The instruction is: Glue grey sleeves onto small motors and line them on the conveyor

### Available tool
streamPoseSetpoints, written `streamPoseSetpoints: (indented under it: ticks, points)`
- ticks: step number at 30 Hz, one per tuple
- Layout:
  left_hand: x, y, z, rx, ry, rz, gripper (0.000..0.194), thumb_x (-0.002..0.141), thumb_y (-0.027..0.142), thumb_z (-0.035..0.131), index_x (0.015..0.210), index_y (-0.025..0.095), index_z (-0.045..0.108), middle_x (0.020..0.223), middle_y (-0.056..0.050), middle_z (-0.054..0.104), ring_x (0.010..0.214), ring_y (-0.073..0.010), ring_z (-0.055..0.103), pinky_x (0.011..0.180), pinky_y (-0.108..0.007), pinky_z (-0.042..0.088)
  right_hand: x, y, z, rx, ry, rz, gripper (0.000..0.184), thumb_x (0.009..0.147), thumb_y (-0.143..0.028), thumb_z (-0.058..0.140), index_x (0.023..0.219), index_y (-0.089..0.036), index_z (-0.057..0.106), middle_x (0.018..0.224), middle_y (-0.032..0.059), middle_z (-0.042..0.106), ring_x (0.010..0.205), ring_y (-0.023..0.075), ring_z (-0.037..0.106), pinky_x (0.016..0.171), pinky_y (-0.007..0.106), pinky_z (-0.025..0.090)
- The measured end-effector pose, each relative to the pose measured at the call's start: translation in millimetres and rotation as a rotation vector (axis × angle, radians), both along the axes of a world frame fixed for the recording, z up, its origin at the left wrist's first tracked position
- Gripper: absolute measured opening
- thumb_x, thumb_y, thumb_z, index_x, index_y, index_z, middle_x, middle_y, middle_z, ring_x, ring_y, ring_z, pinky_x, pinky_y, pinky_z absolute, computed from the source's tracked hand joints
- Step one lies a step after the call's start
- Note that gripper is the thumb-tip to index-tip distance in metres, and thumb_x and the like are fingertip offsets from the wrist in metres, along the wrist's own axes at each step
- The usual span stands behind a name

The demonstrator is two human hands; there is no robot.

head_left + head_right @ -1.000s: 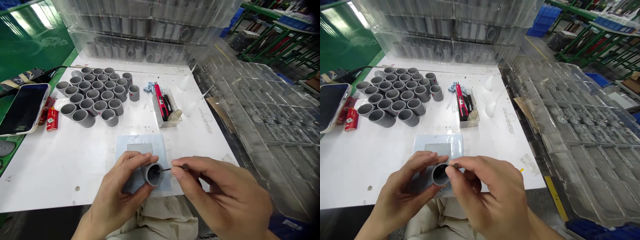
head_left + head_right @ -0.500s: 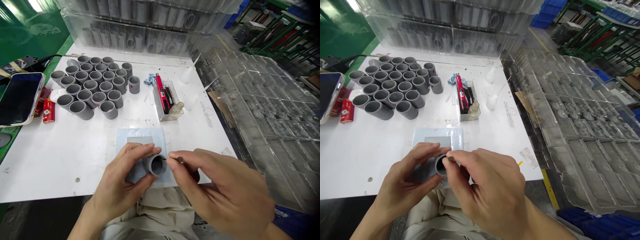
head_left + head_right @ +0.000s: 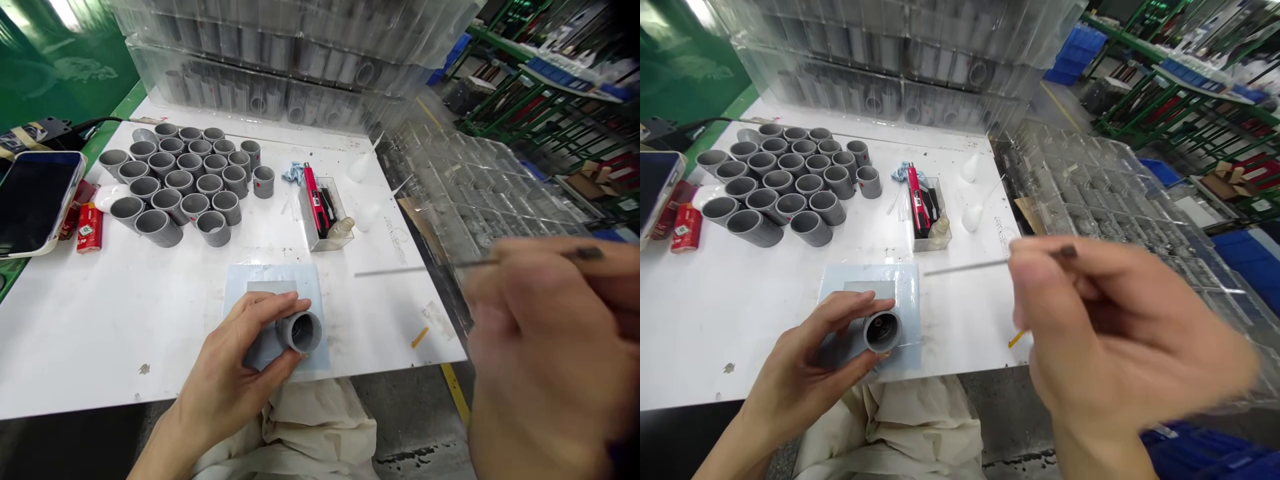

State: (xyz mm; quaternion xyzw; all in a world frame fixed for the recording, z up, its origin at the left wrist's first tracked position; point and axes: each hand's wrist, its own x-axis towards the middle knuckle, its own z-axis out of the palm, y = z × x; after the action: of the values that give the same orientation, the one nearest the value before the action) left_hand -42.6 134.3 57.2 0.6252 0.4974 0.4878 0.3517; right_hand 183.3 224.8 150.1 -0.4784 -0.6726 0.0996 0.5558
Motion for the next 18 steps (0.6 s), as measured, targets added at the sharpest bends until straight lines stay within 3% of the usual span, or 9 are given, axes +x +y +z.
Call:
streamPoseSetpoints:
  ticks: [3,5,11,15,18]
  points:
    - [-1.6,-1.4,-1.0,-0.016,0.045,0.026,0.064,0.099,0.014,0.074,0.152,0.046,0.055,0.138,0.002,0.077,0.132,-0.0167,0.067,0.109,-0.028,0.056,-3.3,37.5,-7.5,0.138,0.118,-0.023,0.01,0.092,-0.035,0.086,0.09,-0.027,0.082,0.068,-0.0016,0.068,0.051,0.016,0.053,0.05,0.034,0.042]
    - [-2.6,-2.2,0.5,-0.007,0.114,0.06,0.061,0.1,0.019,0.074,0.152,0.045,0.055,0.136,0.001,0.078,0.129,-0.0188,0.07,0.104,-0.029,0.06,-3.9,54.8,-11.6,0.108,0.071,0.011,0.011,0.092,-0.034,0.087,0.092,-0.024,0.083,0.064,-0.0029,0.067,0.05,0.0152,0.054,0.05,0.033,0.042]
    - [-9.5,-12.1,12.1,0.018,0.297,0.177,0.052,0.101,0.033,0.073,0.151,0.042,0.058,0.132,-0.002,0.08,0.115,-0.0259,0.079,0.075,-0.03,0.066,-7.9,72.1,-17.8,0.06,-0.023,0.024,0.014,0.097,-0.037,0.079,0.098,-0.023,0.082,0.065,-0.0022,0.067,0.054,0.0162,0.06,0.055,0.032,0.045]
    - [-23.2,-22.7,17.7,-0.027,0.451,0.242,0.057,0.1,0.039,0.073,0.154,0.039,0.057,0.13,-0.005,0.079,0.097,-0.0264,0.08,0.062,-0.03,0.061,-8.7,79.7,-21.7,-0.113,-0.258,0.097,0.016,0.097,-0.034,0.077,0.094,-0.02,0.083,0.061,-0.0037,0.066,0.053,0.0132,0.057,0.06,0.03,0.044]
    - [-32.7,-27.9,19.6,-0.078,0.539,0.264,0.06,0.099,0.042,0.071,0.157,0.037,0.055,0.128,-0.008,0.076,0.091,-0.027,0.077,0.052,-0.03,0.054,-0.9,73.4,-27.9,-0.268,-0.353,0.158,0.021,0.098,-0.039,0.078,0.103,-0.021,0.086,0.064,-0.0032,0.071,0.056,0.0137,0.062,0.064,0.03,0.045]
